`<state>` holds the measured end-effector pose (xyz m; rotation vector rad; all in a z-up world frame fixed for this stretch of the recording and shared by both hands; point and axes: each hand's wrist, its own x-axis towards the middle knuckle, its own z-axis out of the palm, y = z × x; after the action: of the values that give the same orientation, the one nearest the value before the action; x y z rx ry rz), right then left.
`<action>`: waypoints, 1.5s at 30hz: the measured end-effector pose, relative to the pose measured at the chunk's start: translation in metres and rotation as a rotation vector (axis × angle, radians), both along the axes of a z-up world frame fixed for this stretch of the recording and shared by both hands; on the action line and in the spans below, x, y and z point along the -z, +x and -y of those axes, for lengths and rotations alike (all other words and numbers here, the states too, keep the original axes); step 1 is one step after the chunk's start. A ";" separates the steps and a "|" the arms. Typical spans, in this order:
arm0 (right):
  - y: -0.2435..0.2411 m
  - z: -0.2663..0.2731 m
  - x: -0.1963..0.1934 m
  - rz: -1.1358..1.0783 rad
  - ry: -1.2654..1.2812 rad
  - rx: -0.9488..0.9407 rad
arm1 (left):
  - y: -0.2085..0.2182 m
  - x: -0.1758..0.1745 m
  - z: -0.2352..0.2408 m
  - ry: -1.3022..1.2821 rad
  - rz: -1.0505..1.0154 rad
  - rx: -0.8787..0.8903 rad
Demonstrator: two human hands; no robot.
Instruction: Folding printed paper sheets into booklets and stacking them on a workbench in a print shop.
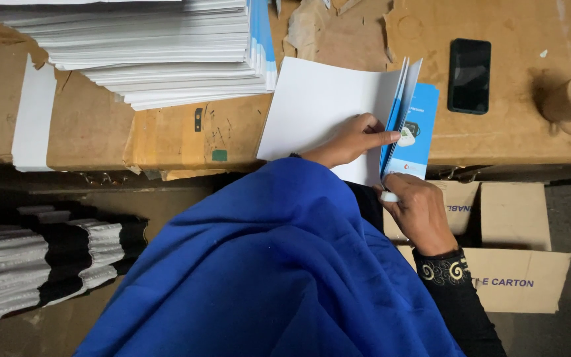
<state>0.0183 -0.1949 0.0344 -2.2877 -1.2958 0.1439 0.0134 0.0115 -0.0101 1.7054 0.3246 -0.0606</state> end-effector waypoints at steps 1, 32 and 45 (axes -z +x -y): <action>0.000 0.000 0.000 0.000 0.000 0.000 | 0.000 0.001 0.001 0.000 0.000 0.000; 0.058 0.011 -0.003 -0.598 0.583 0.514 | -0.099 -0.050 -0.097 0.279 0.552 -0.542; 0.068 -0.001 0.033 -0.301 0.759 0.288 | -0.142 -0.097 -0.074 0.334 0.204 -0.536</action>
<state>0.0861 -0.1936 0.0010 -1.6819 -0.6865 -0.0914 -0.1291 0.0858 0.0872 1.8778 0.6547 0.5857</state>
